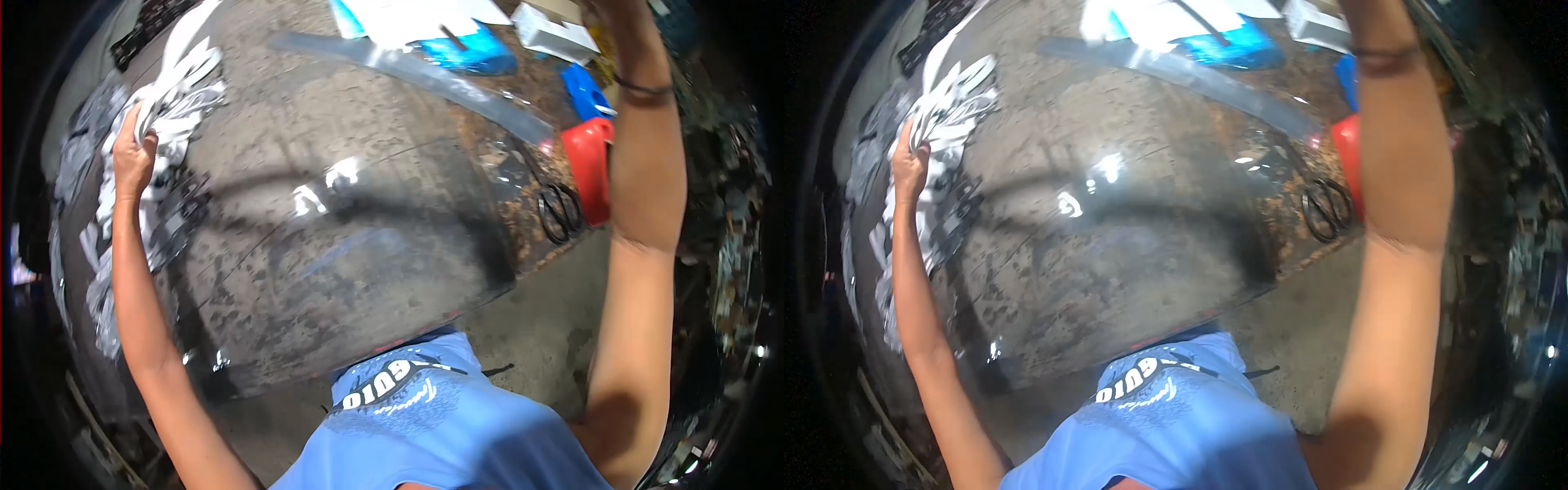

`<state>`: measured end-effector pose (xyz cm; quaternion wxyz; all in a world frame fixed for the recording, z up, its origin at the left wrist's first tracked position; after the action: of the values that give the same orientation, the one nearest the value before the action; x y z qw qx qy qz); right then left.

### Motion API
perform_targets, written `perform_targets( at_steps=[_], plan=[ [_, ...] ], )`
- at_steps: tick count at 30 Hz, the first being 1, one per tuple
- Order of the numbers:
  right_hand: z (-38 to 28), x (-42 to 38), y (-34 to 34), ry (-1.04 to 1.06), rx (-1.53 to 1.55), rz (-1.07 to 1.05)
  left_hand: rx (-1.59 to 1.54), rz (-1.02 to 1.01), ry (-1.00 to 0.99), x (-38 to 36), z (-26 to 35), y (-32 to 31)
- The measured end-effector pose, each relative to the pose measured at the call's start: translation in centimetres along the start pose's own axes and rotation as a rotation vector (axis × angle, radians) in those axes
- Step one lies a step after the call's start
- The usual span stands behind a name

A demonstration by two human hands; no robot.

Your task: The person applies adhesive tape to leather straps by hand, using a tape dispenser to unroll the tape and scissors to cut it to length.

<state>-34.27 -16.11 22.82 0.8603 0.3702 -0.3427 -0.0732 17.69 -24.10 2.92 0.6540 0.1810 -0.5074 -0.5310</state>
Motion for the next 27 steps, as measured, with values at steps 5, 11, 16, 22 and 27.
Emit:
perform_targets(
  at_steps=[5, 11, 16, 22, 27],
  plan=[
    [1.6, -9.7, -5.7, -0.194, 0.215, -0.025, 0.16, 0.16, -0.034, -3.0, 0.3, 7.4],
    [0.9, -21.4, -15.5, -0.308, 0.212, -0.402, 0.441, -0.009, -0.183, -7.2, 5.4, 7.1],
    [-3.2, -21.7, -15.1, -0.4, 0.03, -0.954, 0.581, -0.184, -0.081, -11.6, 6.5, 0.4],
    [-11.6, -19.3, -11.4, -0.488, 0.583, -0.159, -0.15, -0.279, 0.213, -18.9, 15.2, -3.0],
    [-28.5, -14.2, -9.0, -0.57, 0.988, -0.482, -0.391, -0.267, 0.187, -24.0, 20.5, -5.8]
  ],
)
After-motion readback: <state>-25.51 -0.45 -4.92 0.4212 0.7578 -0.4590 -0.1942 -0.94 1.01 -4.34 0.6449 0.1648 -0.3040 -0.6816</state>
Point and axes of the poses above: each hand's wrist, its own x-axis towards the middle knuckle, its own y-axis out of the back of the hand, z = x × y, the point moved 2 cm from there along x, towards the middle knuckle, and after that the axes turned 14 degrees about y, right-handed, at the moved point
